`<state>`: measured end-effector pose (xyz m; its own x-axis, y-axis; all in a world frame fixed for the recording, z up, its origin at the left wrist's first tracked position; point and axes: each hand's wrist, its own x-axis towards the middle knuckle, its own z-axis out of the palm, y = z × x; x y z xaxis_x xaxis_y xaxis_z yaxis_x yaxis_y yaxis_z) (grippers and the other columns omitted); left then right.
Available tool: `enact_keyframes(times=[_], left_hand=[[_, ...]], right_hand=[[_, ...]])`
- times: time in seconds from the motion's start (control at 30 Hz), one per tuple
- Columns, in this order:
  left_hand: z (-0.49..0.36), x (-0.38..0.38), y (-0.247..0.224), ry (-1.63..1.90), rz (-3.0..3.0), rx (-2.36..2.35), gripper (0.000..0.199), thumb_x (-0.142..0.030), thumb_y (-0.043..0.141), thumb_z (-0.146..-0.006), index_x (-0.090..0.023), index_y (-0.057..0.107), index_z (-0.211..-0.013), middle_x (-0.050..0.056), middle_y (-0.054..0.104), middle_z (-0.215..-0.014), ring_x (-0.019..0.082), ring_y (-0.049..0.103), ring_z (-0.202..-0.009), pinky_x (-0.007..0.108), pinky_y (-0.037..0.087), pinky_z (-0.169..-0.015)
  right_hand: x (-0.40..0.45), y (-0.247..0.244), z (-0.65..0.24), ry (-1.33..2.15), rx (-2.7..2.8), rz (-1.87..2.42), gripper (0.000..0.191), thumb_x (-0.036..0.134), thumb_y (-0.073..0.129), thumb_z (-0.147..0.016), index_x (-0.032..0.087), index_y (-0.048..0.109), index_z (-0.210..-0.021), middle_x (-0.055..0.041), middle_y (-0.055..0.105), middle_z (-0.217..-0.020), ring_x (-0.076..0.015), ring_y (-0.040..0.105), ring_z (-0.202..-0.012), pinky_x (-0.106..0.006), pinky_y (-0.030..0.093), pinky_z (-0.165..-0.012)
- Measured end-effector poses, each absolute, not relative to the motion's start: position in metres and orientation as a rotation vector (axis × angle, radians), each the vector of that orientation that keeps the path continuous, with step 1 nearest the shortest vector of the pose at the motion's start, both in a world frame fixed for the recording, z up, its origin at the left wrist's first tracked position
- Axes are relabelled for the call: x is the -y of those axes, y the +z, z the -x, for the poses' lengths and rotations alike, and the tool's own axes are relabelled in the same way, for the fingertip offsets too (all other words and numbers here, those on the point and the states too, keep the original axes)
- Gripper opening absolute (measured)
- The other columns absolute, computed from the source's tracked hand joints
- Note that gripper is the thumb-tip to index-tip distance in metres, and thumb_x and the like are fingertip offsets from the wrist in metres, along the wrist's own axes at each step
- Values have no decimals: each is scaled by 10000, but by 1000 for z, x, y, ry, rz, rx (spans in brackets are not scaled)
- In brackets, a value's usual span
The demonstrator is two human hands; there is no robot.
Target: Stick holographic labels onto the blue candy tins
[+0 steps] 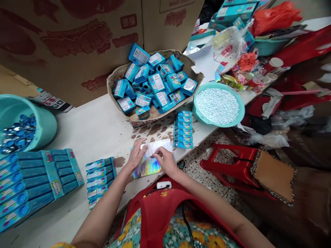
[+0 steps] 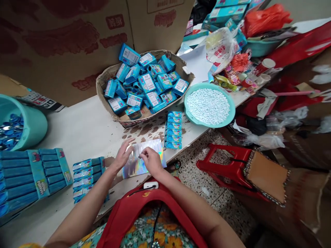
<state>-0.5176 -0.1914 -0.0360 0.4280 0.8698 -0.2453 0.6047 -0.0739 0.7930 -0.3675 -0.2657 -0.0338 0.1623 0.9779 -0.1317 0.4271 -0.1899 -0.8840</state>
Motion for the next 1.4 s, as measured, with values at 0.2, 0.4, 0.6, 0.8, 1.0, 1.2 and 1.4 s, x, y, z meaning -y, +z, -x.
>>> enact_keyframes(times=[0.2,0.4,0.6,0.8,1.0,1.2,1.4], left_hand=[[466,209,-19,108,-1541,-835,357,-461,396,-873,-167,563,-759,-2,575,-634,142,538,-623,249,402,-622],[404,185,-27,122,-1754,-720,167,-320,373,-876,-211,444,-981,-63,469,-592,119,449,-549,234,347,-575],[373,170,-53,96,-1622,-670,78,-238,372,-838,-214,350,-910,-70,476,-577,110,459,-503,234,359,-542],[360,206,-88,97,-1365,-911,231,-311,502,-796,-210,333,-917,-100,432,-528,93,419,-416,221,345,-487],[421,181,-76,-54,-1871,-1070,185,-297,437,-837,-200,485,-988,25,607,-791,171,575,-732,291,420,-693],[531,159,-68,-471,-2326,-1564,403,-368,637,-700,-165,547,-1036,149,558,-1150,330,483,-1085,391,396,-820],[543,169,-71,-375,-2062,-1446,239,-354,394,-887,-218,572,-971,51,669,-880,204,606,-846,272,385,-703]], right_hand=[[284,-21,334,866,922,1857,152,343,594,-797,197,605,-759,-14,581,-792,-164,566,-768,-279,458,-695],[290,-46,290,369,658,2052,198,400,657,-737,204,685,-736,-80,473,-1078,-231,478,-1073,-386,381,-956],[284,-73,266,359,478,2070,254,428,628,-734,186,697,-766,-104,513,-1065,-224,501,-1028,-362,419,-903],[287,-84,263,471,319,1967,353,441,653,-685,155,660,-893,-68,620,-929,-188,566,-872,-333,463,-804],[292,-82,244,455,334,1916,417,406,705,-640,173,523,-934,-16,596,-825,-164,577,-763,-326,474,-759],[293,-54,266,189,699,1969,340,347,593,-789,177,522,-1075,-134,555,-1145,-249,503,-1097,-462,386,-950],[271,-55,359,404,1647,1700,363,241,513,-871,194,493,-1231,-118,562,-1207,-239,471,-1174,-442,396,-992]])
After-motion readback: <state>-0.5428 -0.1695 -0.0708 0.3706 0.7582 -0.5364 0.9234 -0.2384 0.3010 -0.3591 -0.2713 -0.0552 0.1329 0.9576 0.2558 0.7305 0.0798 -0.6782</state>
